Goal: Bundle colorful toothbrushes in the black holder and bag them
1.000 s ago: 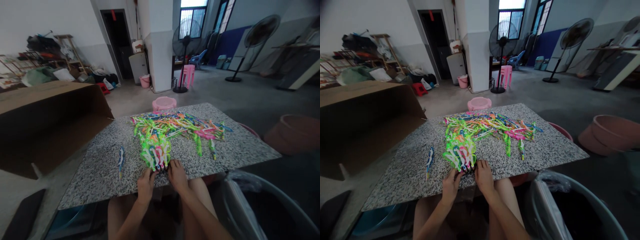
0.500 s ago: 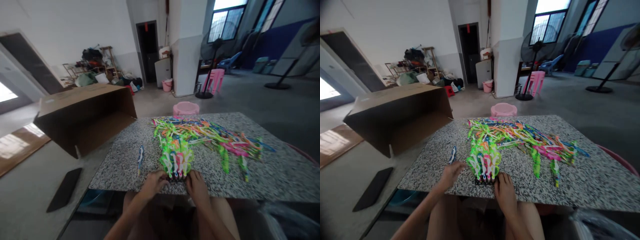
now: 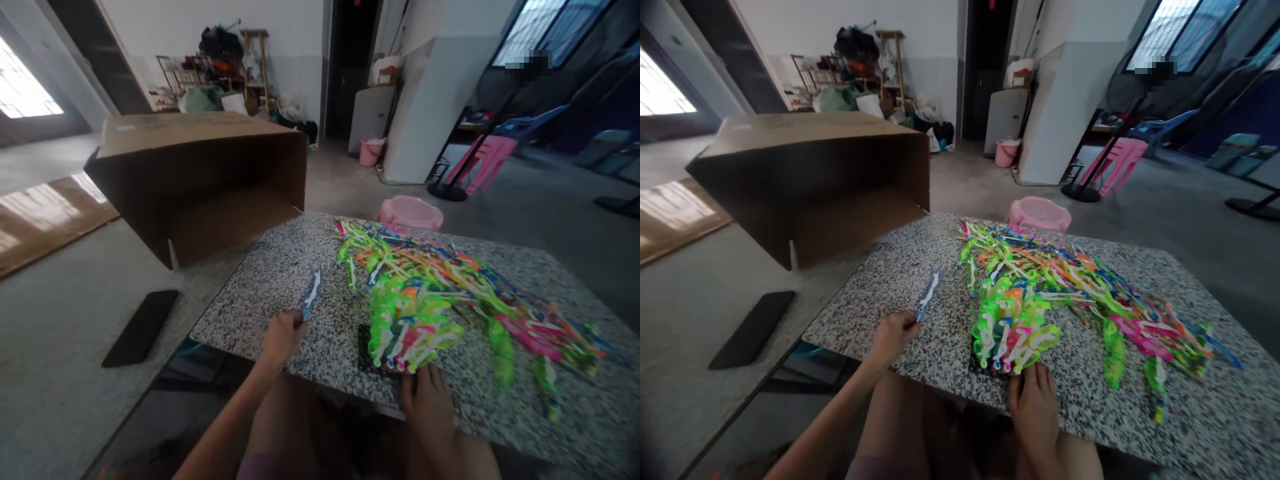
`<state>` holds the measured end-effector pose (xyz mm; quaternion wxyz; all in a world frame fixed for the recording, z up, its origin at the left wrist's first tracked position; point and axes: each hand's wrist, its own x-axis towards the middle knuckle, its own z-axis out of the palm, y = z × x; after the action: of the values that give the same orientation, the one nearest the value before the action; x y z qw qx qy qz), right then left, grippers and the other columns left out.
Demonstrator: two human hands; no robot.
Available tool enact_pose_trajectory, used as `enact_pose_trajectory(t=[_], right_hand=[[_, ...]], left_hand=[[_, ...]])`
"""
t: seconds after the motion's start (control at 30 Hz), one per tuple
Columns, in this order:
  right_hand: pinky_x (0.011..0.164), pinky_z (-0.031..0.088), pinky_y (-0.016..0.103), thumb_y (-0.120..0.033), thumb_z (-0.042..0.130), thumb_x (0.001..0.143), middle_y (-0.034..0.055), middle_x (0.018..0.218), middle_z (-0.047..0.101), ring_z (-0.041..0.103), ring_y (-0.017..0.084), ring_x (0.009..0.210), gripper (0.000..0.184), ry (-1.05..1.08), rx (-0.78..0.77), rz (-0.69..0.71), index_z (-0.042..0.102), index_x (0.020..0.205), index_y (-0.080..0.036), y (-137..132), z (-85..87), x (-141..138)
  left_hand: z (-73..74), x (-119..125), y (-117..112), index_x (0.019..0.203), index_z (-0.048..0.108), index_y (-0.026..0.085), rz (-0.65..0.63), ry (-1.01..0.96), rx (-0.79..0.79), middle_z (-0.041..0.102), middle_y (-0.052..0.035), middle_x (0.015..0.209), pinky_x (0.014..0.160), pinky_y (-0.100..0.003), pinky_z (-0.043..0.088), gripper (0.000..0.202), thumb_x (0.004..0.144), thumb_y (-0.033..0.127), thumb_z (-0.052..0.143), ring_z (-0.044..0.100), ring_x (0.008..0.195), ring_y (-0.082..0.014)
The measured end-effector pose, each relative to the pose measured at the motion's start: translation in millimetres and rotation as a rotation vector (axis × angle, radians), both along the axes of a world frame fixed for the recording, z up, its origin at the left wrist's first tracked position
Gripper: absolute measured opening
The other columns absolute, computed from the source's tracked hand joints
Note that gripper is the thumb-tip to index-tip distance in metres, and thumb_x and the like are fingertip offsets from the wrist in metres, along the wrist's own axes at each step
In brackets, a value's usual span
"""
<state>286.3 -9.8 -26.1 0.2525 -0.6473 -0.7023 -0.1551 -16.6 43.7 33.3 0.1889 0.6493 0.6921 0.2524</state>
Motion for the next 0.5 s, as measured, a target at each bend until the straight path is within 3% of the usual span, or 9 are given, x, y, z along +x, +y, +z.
enact_pose_trajectory(t=[0.1, 0.2, 0.33, 0.5], right_hand=[[0.082, 0.045, 0.046, -0.027, 0.039, 0.088, 0.0138, 0.092, 0.058, 0.053, 0.031, 0.091, 0.013, -0.021, -0.006, -0.003, 0.05, 0.092, -0.02, -1.1, -1.4, 2.1], [0.083, 0.045, 0.046, -0.026, 0.039, 0.088, 0.0137, 0.088, 0.057, 0.052, 0.031, 0.09, 0.013, -0.051, -0.02, -0.016, 0.05, 0.09, -0.02, -1.4, -1.9, 3.2], [0.083, 0.045, 0.046, -0.024, 0.039, 0.088, 0.0161, 0.093, 0.058, 0.052, 0.031, 0.093, 0.015, -0.076, -0.003, -0.034, 0.052, 0.093, -0.018, -2.3, -2.8, 1.9], [0.084, 0.046, 0.046, -0.02, 0.041, 0.086, 0.0134, 0.087, 0.058, 0.051, 0.03, 0.089, 0.013, -0.079, 0.008, -0.027, 0.054, 0.09, -0.019, -1.4, -5.3, -0.6]], left_hand=[[-12.6, 28.4, 8.4, 0.076, 0.06, 0.018, -0.039, -0.449, 0.138, 0.062, 0.0007, 0.065, 0.06, -0.021, 0.041, 0.015, 0.082, 0.031, 0.056, 0.057, 0.061, -0.0123], [-18.7, 68.7, 24.1, 0.072, 0.057, 0.018, -0.105, -0.652, 0.182, 0.057, 0.0026, 0.061, 0.057, -0.021, 0.039, 0.015, 0.08, 0.029, 0.059, 0.052, 0.059, -0.0111], [-19.7, 102.3, 35.4, 0.075, 0.059, 0.017, -0.219, -0.614, 0.161, 0.06, 0.0019, 0.065, 0.058, -0.021, 0.038, 0.009, 0.079, 0.025, 0.061, 0.053, 0.061, -0.0117], [-15.7, 103.7, 29.8, 0.089, 0.062, 0.019, -0.348, -0.313, 0.18, 0.068, -0.0055, 0.084, 0.067, -0.026, 0.043, 0.011, 0.084, 0.02, 0.052, 0.061, 0.076, -0.0179]])
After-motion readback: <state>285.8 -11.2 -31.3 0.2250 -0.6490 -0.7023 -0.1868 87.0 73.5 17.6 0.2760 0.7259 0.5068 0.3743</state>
